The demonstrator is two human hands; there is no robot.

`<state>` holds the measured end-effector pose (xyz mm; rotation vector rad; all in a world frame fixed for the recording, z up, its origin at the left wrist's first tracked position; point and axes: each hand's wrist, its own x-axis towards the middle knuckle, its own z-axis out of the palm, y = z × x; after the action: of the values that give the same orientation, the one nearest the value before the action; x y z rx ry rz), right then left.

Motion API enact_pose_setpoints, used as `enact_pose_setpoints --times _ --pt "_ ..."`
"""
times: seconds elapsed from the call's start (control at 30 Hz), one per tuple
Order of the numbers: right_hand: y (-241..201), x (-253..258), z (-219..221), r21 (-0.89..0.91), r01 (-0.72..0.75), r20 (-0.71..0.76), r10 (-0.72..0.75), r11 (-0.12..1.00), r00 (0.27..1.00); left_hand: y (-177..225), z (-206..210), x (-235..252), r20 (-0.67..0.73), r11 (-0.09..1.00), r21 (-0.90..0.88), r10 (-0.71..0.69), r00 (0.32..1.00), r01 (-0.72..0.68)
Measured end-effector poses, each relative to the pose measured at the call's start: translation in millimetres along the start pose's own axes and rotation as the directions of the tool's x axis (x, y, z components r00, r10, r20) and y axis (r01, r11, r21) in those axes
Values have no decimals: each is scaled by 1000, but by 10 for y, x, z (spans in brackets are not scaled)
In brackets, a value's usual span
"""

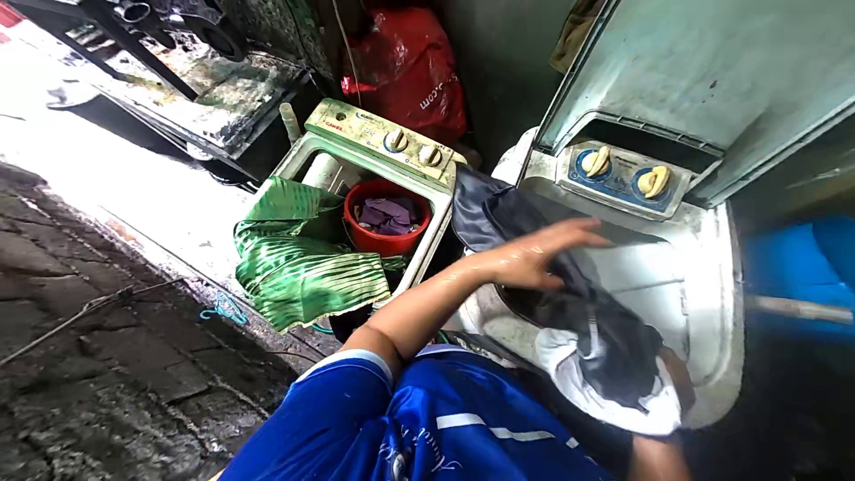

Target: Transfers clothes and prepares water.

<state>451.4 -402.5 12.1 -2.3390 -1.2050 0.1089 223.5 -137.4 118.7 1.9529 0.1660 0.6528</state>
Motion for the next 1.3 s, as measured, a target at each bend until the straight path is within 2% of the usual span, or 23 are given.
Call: enact_pose_setpoints --times 0.03,0.07,0.1,0.13,0.17,0.2,0.23,0.27,0.3,0.37,0.43,0.5,0.57,0.7,0.8,0.83,0.9,0.97,1.03,1.2,1.3 --pt "-56 -36 -32 -94 -95 -21 94 991 995 -40 -230 -200 -266 1000 25 10 964 -3" --pt "-168 -15 -79 -133 -199 8 202 971 979 -191 -447 -404 -584 999 48 19 812 11" --pt "-256 21 -110 -157 -238 33 246 959 969 -400 -682 -624 -828 992 60 -15 561 115" --pt "-298 58 -116 -168 -250 40 260 953 965 -653 -914 -872 -956 958 -13 -96 278 286" --pt "-285 75 -99 -163 -243 28 251 956 968 -924 -1116 -1144 -982 878 -162 -188 12 451" --pt "-269 85 -82 -147 -238 9 241 960 970 -1189 -1258 -1406 -933 771 -358 -277 -228 527" --pt "-251 92 -63 -131 -231 -10 231 964 973 -1408 -1331 -1619 -822 650 -564 -384 -421 509" --pt "-233 95 -44 -121 -224 -24 222 967 975 -1590 -1359 -1775 -684 541 -724 -483 -546 428" --pt "-217 89 -36 -119 -221 -27 220 968 975 -1768 -1335 -1891 -565 462 -821 -565 -601 336" --pt "-198 84 -31 -129 -231 -23 230 964 973 -1993 -1205 -2011 -447 401 -889 -652 -612 222" --pt "-190 79 -21 -137 -234 -21 233 962 972 -2056 -1120 -2083 -428 448 -887 -708 -562 113" --pt "-178 75 -18 -143 -230 -24 229 963 973 -2101 -1086 -2162 -413 505 -861 -767 -491 -64" --pt "-167 60 -16 -149 -223 -32 221 963 975 -1996 -1080 -2188 -425 540 -829 -777 -465 -145" --pt "-177 67 -34 -150 -214 -39 211 965 977 -1467 -1128 -2281 -519 612 -777 -755 -402 -146" --pt "-167 60 -39 -152 -212 -41 208 965 977 -1028 -1137 -2453 -556 647 -734 -747 -363 -206" --pt "-169 63 -46 -153 -211 -38 208 965 977 -907 -1141 -2485 -562 653 -722 -746 -357 -229" --pt "-179 60 -60 -148 -206 -19 206 967 978 -727 -1143 -2525 -563 670 -697 -731 -385 -254" --pt "-203 64 -92 -126 -206 10 209 970 978 -601 -1085 -2547 -559 678 -690 -722 -409 -254" --pt "-214 76 -105 -121 -212 26 216 970 976 -538 -999 -2579 -560 677 -692 -723 -405 -251" --pt "-212 70 -104 -138 -217 9 221 966 975 -444 -698 -2811 -597 673 -708 -733 -326 -215" --pt "-198 82 -96 -147 -231 13 235 962 972 -410 -564 -3021 -664 698 -713 -703 -255 -71"
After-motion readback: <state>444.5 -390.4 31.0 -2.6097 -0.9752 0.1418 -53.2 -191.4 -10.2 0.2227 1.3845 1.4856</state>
